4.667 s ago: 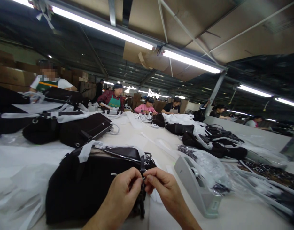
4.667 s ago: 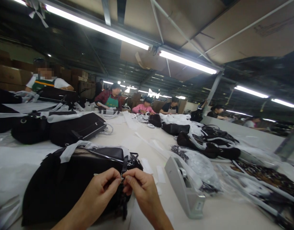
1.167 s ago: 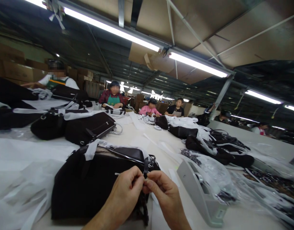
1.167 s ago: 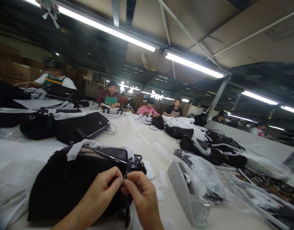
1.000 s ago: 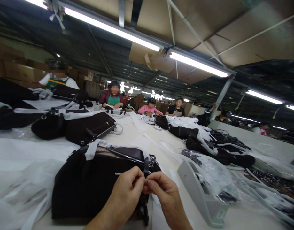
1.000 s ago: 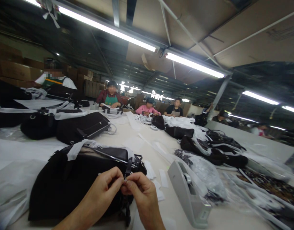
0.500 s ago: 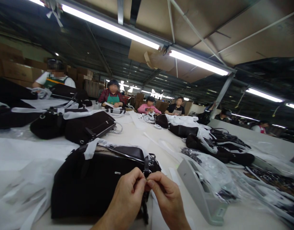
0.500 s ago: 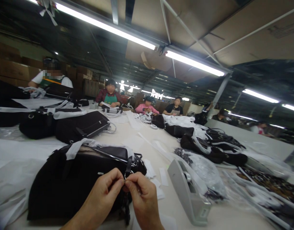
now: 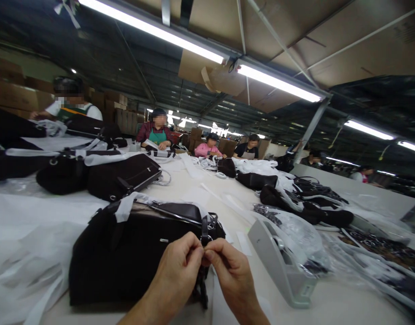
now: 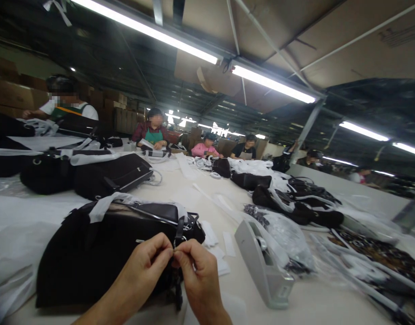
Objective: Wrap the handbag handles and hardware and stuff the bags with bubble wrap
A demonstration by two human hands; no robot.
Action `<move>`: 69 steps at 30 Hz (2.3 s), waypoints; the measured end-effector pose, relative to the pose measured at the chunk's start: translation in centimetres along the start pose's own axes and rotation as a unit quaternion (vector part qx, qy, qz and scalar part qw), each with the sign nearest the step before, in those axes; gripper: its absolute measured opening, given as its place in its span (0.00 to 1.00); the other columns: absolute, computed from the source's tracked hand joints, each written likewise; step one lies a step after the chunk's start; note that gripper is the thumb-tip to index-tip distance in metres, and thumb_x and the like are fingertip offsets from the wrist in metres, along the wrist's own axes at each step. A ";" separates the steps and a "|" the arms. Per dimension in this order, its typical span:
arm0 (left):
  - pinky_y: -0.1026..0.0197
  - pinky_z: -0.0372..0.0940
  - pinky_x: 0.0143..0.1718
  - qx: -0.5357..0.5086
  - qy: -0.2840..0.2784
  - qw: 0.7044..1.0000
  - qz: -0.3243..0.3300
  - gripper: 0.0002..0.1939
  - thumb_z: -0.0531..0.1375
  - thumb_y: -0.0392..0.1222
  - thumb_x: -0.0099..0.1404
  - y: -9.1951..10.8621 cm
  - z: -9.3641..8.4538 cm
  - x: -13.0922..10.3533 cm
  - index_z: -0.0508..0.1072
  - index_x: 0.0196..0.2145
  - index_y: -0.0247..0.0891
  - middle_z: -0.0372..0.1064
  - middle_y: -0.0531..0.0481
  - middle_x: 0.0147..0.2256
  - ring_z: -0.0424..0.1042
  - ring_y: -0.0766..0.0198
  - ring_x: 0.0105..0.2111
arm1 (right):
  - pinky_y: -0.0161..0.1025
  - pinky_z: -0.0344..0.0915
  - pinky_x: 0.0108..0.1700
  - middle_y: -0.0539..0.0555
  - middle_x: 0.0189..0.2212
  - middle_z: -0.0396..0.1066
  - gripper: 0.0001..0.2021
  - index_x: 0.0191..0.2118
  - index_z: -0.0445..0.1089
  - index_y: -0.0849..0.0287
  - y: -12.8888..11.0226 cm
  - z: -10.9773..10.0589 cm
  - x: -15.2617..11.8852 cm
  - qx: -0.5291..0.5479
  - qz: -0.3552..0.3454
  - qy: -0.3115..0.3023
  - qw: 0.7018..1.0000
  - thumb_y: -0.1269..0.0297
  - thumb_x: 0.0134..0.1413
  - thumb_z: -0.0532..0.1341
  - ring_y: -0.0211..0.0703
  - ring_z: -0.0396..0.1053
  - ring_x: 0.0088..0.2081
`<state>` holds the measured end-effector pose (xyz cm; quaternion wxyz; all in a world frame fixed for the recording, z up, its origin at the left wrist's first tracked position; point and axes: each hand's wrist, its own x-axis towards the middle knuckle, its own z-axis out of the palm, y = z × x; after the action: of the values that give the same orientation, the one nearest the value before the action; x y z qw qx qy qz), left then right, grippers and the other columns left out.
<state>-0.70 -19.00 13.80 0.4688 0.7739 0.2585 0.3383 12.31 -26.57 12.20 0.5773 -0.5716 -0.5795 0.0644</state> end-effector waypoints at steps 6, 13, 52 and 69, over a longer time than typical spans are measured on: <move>0.63 0.53 0.27 -0.009 0.018 1.000 -0.004 0.11 0.50 0.44 0.64 0.0 0.3 -0.1 0.62 0.25 0.40 0.61 0.55 0.23 0.61 0.64 0.25 | 0.30 0.65 0.30 0.47 0.23 0.71 0.09 0.29 0.72 0.58 -0.2 0.3 0.1 -0.002 -0.005 0.005 1.000 0.66 0.60 0.59 0.36 0.69 0.26; 0.63 0.59 0.33 -0.049 -0.035 0.998 0.030 0.12 0.52 0.45 0.67 0.8 -1.3 0.7 0.68 0.29 0.39 0.66 0.55 0.27 0.65 0.64 0.30 | 0.32 0.68 0.31 0.49 0.24 0.73 0.10 0.35 0.74 0.58 -1.0 -1.7 1.3 0.046 0.054 0.002 0.997 0.59 0.59 0.60 0.37 0.70 0.27; 0.57 0.63 0.48 -0.073 -0.155 0.985 -0.030 0.16 0.57 0.35 0.52 -0.3 -2.4 1.4 0.70 0.41 0.37 0.72 0.46 0.43 0.70 0.56 0.46 | 0.29 0.46 0.22 0.42 0.19 0.57 0.03 0.27 0.66 0.59 -0.3 -2.0 0.8 0.002 0.209 -0.258 0.943 0.73 0.42 0.59 0.32 0.55 0.22; 0.60 0.58 0.35 -0.006 -0.079 0.996 -0.047 0.05 0.57 0.39 0.53 -1.9 2.0 -0.3 0.69 0.30 0.37 0.66 0.52 0.30 0.66 0.59 0.33 | 0.54 0.58 0.59 0.71 0.59 0.64 0.37 0.61 0.64 0.65 1.3 -9.7 -5.4 -0.406 0.324 -0.246 0.818 0.58 0.44 0.66 0.66 0.61 0.60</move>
<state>0.47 -19.52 11.31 0.5077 0.7826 0.2545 0.2548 18.52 -35.83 11.19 0.0766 -0.8739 -0.4576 0.1449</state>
